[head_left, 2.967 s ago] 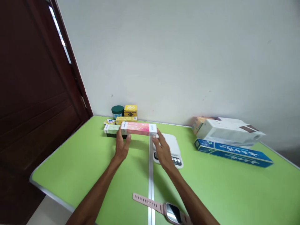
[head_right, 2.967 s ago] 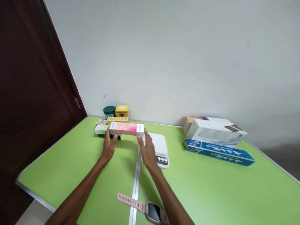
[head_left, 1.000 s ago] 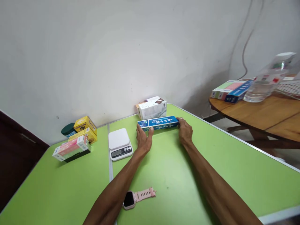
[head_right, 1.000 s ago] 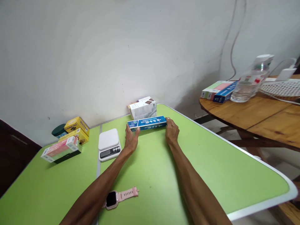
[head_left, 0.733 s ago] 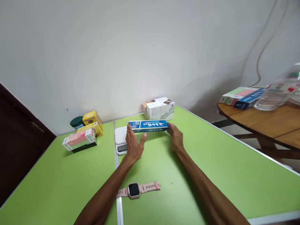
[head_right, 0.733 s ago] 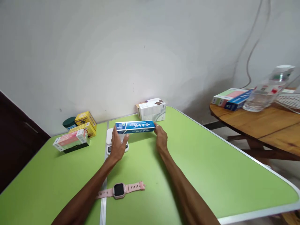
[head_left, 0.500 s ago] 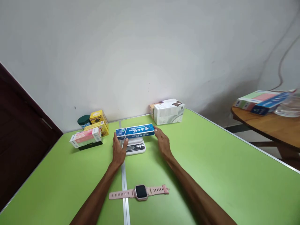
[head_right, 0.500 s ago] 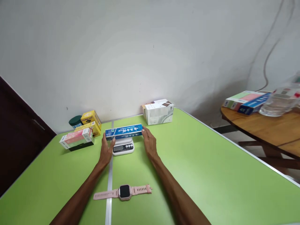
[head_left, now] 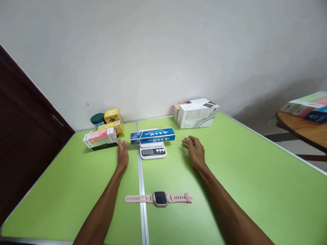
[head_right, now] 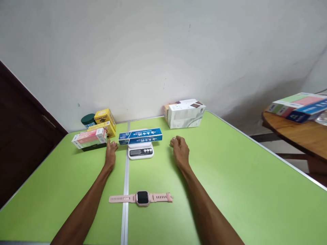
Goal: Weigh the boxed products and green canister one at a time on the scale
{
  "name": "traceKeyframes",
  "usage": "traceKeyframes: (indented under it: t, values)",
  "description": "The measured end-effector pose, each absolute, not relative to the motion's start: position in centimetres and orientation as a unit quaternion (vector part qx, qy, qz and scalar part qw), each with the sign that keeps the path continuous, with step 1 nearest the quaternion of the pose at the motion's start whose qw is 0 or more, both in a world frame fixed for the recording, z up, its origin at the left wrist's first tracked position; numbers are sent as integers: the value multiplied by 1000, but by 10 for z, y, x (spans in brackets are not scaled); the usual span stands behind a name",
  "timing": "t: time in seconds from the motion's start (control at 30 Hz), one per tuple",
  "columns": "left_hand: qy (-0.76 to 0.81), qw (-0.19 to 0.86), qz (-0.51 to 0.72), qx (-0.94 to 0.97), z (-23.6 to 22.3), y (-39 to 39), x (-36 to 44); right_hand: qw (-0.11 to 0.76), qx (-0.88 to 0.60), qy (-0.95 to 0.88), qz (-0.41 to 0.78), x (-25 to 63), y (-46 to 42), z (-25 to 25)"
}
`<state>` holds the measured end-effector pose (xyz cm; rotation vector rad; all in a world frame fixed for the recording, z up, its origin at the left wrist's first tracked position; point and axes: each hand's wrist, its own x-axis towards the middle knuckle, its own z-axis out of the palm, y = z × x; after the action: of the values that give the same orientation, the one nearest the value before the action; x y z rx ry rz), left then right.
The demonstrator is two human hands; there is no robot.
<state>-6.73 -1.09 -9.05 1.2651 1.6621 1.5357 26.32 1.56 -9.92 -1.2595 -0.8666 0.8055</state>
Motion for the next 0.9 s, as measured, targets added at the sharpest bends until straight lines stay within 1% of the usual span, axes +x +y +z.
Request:
traceKeyframes:
  t: [0.07, 0.17, 0.3, 0.47, 0.53, 0.7, 0.83, 0.9]
  values:
    - [620, 287, 567, 460, -89, -14, -67, 630, -570, -413, 328, 263, 12, -96]
    - [617, 276, 569, 468, -84, -19, -60, 603, -581, -462, 292, 259, 7, -91]
    - [618, 271, 566, 474, -78, -23, -55, 580, -596, -474, 291, 256, 2, -87]
    - [619, 238, 556, 502, -76, -27, -47, 615, -563, -473, 284, 248, -3, -83]
    - [613, 225, 547, 525, -77, -27, -38, 613, -554, -480, 295, 237, -3, -81]
    - [609, 254, 528, 534, -74, -29, -9, 595, -546, -480, 341, 200, -2, -73]
    - [595, 283, 542, 522, -64, -38, -8, 601, -562, -476, 311, 181, -13, -54]
    - [586, 267, 562, 519, -53, -44, -18, 608, -544, -505, 283, 171, -18, -37]
